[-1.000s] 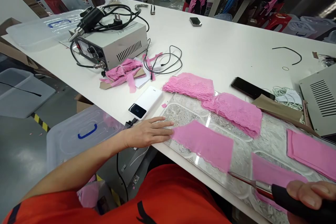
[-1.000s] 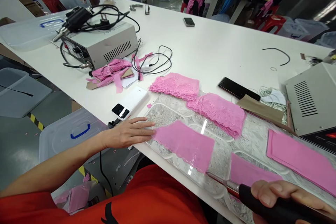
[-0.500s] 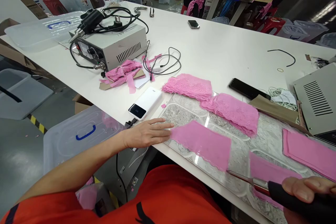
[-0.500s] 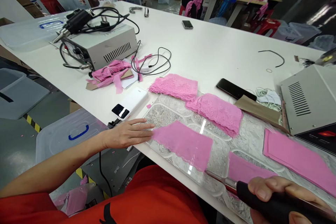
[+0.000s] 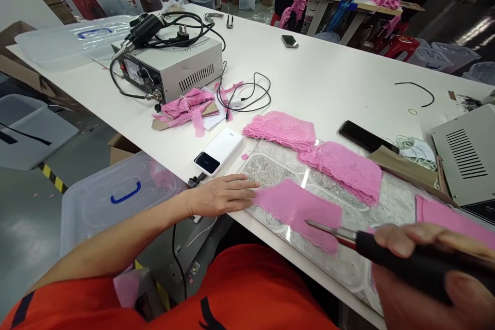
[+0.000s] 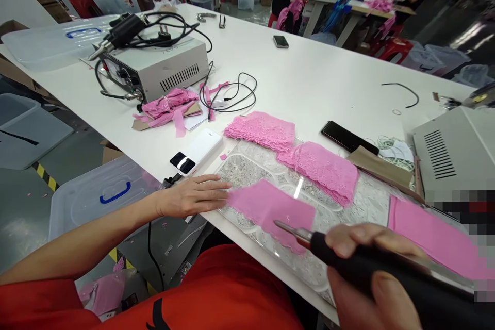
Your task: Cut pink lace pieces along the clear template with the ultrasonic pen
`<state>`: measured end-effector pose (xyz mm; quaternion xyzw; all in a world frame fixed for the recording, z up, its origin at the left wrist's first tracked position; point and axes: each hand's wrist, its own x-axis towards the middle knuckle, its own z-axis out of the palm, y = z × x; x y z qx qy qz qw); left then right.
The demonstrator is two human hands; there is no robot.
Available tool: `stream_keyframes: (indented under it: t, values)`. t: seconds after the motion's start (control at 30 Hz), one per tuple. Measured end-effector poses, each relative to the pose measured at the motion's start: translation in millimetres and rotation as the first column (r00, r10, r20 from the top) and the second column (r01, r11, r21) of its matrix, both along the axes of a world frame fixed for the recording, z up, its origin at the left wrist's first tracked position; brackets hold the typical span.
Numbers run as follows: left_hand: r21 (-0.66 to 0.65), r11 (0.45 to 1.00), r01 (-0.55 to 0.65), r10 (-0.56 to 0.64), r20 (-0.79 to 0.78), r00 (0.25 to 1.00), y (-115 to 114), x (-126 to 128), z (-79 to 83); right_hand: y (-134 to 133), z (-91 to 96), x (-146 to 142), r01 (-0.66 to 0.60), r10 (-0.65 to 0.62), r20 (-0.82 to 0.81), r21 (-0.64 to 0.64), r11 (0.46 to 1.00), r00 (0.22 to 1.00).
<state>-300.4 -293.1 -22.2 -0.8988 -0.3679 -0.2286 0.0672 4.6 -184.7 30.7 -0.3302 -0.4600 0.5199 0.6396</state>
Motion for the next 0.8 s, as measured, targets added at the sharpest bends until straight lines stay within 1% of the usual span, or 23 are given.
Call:
stream_keyframes:
  t: [0.03, 0.07, 0.1, 0.13, 0.2, 0.27, 0.4, 0.53, 0.8]
  values:
    - [0.009, 1.0, -0.004, 0.004, 0.003, 1.0, 0.2, 0.2, -0.4, -3.2, 3.0, -15.6, -0.032, 0.033, -0.03, 0.046, 0.998, 0.999]
    - [0.013, 1.0, -0.007, 0.007, 0.005, 1.0, 0.4, 0.3, -0.7, -5.4, 4.4, -30.0, -0.097, 0.099, -0.037, 0.059, 0.994, 0.994]
    - [0.01, 1.0, -0.011, 0.011, 0.008, 1.0, 0.5, 0.4, -1.0, -6.9, 4.3, -42.7, -0.189, 0.191, -0.022, 0.071, 0.979, 0.981]
    - [0.004, 1.0, -0.016, 0.016, 0.009, 1.0, 0.5, 0.4, -1.2, -8.0, 3.2, -53.7, -0.244, 0.246, -0.019, 0.089, 0.966, 0.969]
    - [-0.008, 1.0, -0.021, 0.021, 0.006, 1.0, 0.4, 0.1, -1.6, -9.5, -0.8, -70.9, -0.325, 0.329, -0.012, 0.127, 0.937, 0.944]
    - [-0.011, 1.0, -0.028, 0.028, -0.006, 1.0, 0.3, -0.5, -1.9, -11.0, -4.7, -82.8, -0.372, 0.378, -0.007, 0.167, 0.913, 0.926]
    - [0.023, 0.999, -0.031, 0.031, -0.013, 0.999, 1.1, -1.3, -2.4, -13.3, -8.5, -96.0, -0.414, 0.42, 0.019, 0.22, 0.883, 0.907]
    - [0.049, 0.999, -0.017, 0.016, 0.023, 1.0, 2.3, -0.7, -3.0, -14.5, -9.5, -100.0, -0.436, 0.437, 0.052, 0.237, 0.868, 0.898]
    - [0.01, 0.999, -0.039, 0.039, -0.012, 0.999, 1.3, -1.6, -6.4, -15.8, -10.7, -102.5, -0.451, 0.446, 0.08, 0.239, 0.86, 0.892]
